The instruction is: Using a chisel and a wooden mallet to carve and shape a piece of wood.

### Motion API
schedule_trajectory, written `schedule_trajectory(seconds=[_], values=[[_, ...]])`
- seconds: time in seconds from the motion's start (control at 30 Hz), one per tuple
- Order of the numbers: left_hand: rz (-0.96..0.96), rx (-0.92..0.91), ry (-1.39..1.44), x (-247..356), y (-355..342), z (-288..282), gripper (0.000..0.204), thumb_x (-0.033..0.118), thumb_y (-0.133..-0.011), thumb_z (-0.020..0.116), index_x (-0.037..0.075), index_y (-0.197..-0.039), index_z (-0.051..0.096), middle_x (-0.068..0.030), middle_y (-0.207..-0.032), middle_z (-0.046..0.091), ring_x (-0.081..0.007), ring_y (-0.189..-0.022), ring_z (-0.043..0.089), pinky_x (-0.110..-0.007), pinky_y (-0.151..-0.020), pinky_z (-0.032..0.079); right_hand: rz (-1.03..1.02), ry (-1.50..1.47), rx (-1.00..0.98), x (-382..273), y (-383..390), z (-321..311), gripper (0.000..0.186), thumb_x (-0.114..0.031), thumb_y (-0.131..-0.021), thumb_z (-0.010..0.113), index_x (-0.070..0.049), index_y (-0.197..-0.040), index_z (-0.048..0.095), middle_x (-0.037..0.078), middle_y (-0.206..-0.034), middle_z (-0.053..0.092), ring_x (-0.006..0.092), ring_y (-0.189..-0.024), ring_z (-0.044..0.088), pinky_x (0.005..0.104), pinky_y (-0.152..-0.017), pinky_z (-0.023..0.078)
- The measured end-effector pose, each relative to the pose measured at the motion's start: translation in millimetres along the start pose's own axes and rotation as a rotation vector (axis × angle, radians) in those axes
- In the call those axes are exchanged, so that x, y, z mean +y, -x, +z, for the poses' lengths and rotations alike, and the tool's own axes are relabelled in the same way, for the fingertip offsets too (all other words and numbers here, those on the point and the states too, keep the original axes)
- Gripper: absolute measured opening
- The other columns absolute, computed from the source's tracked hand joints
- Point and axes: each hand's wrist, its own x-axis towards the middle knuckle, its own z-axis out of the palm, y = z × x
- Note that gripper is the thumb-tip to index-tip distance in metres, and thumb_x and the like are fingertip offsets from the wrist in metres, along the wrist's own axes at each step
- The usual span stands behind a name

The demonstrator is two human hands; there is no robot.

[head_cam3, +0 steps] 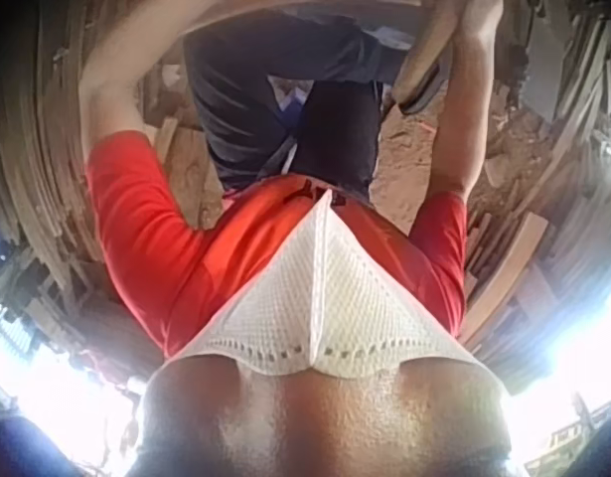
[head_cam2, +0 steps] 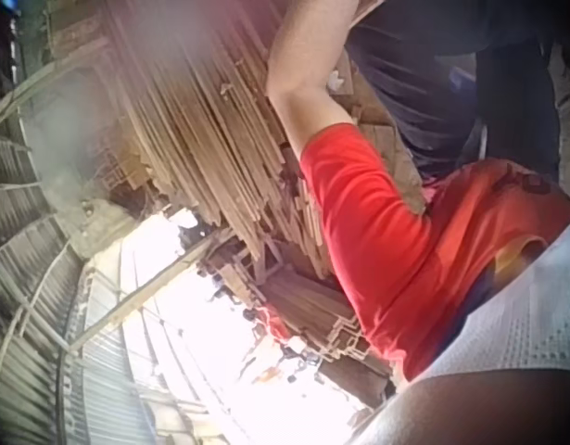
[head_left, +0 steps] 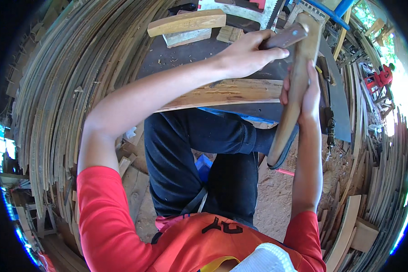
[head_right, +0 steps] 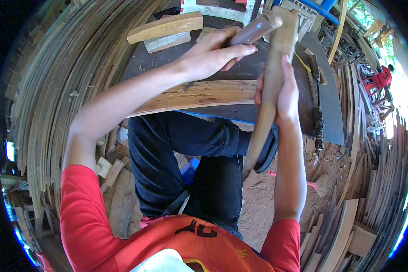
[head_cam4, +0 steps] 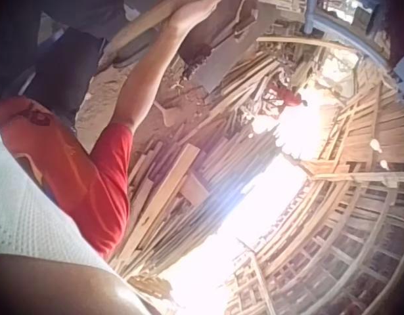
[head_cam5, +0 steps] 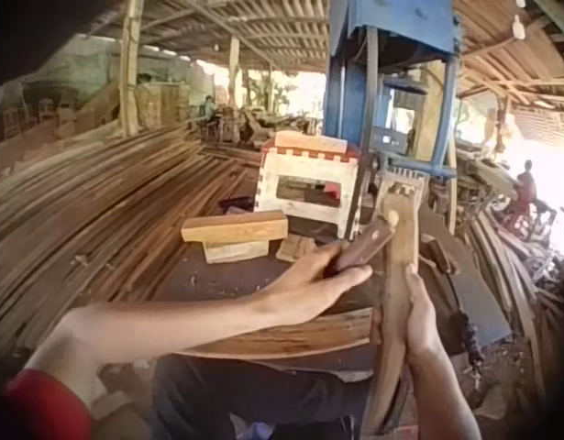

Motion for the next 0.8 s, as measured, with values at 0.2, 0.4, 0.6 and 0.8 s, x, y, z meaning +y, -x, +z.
schedule_trajectory(seconds=[0.2, 0.4, 0.6, 0.8], values=[[-0.081, 0.032, -0.187, 26.5, 10.9, 15.7, 0.055, 0.048, -0.094, 0.068, 0.002, -0.123, 0.064, -0.0101, -0.088, 0.067, -0.0194, -0.077, 0.06, -0.033, -0.073, 0.047, 0.047, 0.02, -0.075, 30.6, -37.6, -4.5, 0.059, -0.056, -0.104, 0.041, -0.002, -0.089, 0.061, 0.008, -0.063, 0.057, 0.0195, -0.045, 0.056, 0.0325, -0.043, 0.046], [-0.037, 0.589, -0.465, 32.3, 20.2, 67.9, 0.032, 0.034, -0.085, 0.073, 0.005, -0.093, 0.061, -0.0137, -0.083, 0.069, -0.034, -0.079, 0.071, -0.044, -0.072, 0.055, -0.059, -0.001, 0.117, 38.8, -33.8, -1.1, 0.052, -0.048, -0.107, 0.042, -0.002, -0.11, 0.066, 0.006, -0.082, 0.067, 0.0138, -0.065, 0.064, 0.0283, -0.059, 0.052], [-0.079, 0.716, -0.478, 16.9, 12.1, 80.5, 0.028, 0.029, -0.084, 0.074, 0.005, -0.093, 0.061, -0.0144, -0.075, 0.069, -0.0352, -0.07, 0.07, -0.047, -0.064, 0.054, -0.04, 0.003, 0.167, 29.8, -26.1, 2.8, 0.051, -0.047, -0.106, 0.045, -0.001, -0.12, 0.063, 0.004, -0.094, 0.066, 0.0133, -0.088, 0.064, 0.0306, -0.077, 0.051], [0.023, 0.682, -0.515, 8.2, 13.7, 75.2, 0.024, 0.021, -0.084, 0.074, 0.005, -0.089, 0.057, -0.013, -0.076, 0.068, -0.0354, -0.068, 0.069, -0.046, -0.059, 0.054, 0.029, -0.042, 0.234, -15.7, 26.2, -55.1, 0.071, -0.07, -0.095, 0.045, -0.001, -0.108, 0.057, 0.007, -0.063, 0.05, 0.0192, -0.04, 0.047, 0.033, -0.036, 0.039]])
